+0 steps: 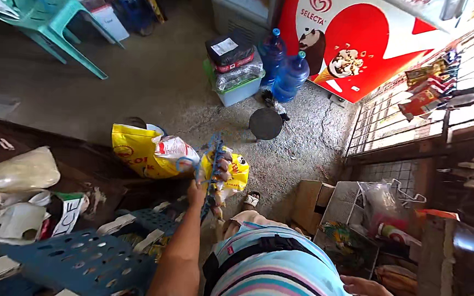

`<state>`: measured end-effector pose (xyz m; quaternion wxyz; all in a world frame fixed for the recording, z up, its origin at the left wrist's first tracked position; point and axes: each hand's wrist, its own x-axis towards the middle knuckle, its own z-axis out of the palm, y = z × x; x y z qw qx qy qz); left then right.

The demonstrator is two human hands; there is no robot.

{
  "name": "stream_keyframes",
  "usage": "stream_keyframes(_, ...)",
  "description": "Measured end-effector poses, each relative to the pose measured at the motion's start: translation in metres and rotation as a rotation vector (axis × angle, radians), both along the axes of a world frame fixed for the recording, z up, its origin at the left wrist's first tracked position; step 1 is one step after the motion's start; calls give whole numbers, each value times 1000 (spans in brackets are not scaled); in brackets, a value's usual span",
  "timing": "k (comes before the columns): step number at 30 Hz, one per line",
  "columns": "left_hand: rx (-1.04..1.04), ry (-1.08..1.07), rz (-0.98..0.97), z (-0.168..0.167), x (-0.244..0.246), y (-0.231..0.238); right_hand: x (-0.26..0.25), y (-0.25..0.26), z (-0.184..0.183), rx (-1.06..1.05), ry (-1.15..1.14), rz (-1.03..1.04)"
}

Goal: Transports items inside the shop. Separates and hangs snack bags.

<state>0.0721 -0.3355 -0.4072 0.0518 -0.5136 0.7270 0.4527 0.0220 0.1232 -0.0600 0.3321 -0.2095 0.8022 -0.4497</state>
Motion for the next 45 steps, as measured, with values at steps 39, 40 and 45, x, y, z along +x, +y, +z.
stream_keyframes(39,-28,-600,-7,-42,-57,-76,-108,-55,-25,202,-235,-20)
stream_keyframes(40,-21,-587,3,-43,-59,-75,-107,-53,-26,201,-233,-22)
stream_keyframes(45,-157,-489,213,-34,-81,-54,-100,-44,-26,190,-221,-61)
